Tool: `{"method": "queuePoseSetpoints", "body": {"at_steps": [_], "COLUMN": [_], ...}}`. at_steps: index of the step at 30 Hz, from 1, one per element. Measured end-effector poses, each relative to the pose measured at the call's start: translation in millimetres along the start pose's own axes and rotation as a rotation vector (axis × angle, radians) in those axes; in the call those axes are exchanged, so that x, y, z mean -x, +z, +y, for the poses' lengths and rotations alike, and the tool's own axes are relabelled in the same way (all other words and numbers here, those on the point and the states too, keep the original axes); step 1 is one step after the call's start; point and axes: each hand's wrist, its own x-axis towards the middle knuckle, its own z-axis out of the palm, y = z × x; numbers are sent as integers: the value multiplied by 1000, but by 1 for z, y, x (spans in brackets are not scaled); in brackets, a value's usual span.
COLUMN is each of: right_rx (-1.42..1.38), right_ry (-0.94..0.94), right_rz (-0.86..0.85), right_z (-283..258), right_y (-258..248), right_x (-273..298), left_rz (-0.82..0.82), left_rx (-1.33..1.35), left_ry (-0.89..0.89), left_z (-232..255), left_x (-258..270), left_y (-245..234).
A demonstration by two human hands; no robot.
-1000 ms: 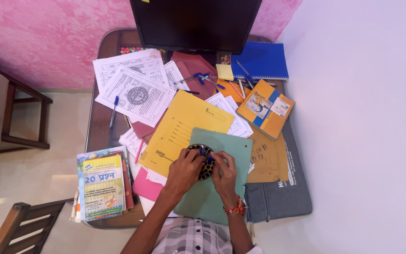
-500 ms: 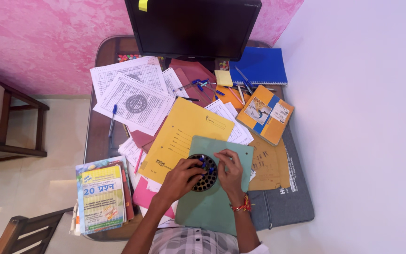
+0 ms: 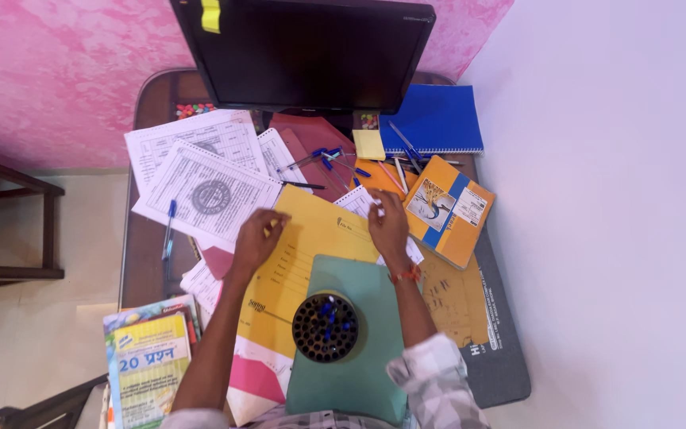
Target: The person organizes a cluttered desk by stacking books, placing pens into a pen holder, and sorting papers into folders. They move a monitor aside to access items underneath and continue arranging stationery and documents.
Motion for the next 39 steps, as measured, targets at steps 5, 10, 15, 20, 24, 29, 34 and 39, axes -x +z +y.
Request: {"method": "queuePoseSetpoints", "body": {"at_steps": [5, 10, 15, 20, 24, 29, 34, 39], "right_rx": [207, 425, 472, 336, -158, -640, -744, -742], "right_ry": [231, 359, 430, 154, 67, 229, 306, 317], "right_rz": [-55, 2, -14, 74, 172, 295, 360, 315], "right_z": [65, 87, 77, 53, 22, 6, -5, -12], "right_y": [60, 98, 99, 58, 14, -25, -50, -55], "right_x": [-54, -72, -77, -60, -17, 57, 103, 128], "left_rz": [-57, -154, -148, -105, -38, 212, 244, 290], "left_rx": [-334, -531, -652, -824, -791, -224, 361, 673], "left_ry": [79, 1, -34, 140, 261, 380, 237, 234], "left_z": [-2, -11, -40, -48, -26, 19, 41, 50], "left_x": [-78, -110, -114, -112, -101, -63, 12, 26], "left_y": [29, 78, 109, 124, 108, 70, 42, 29]}}
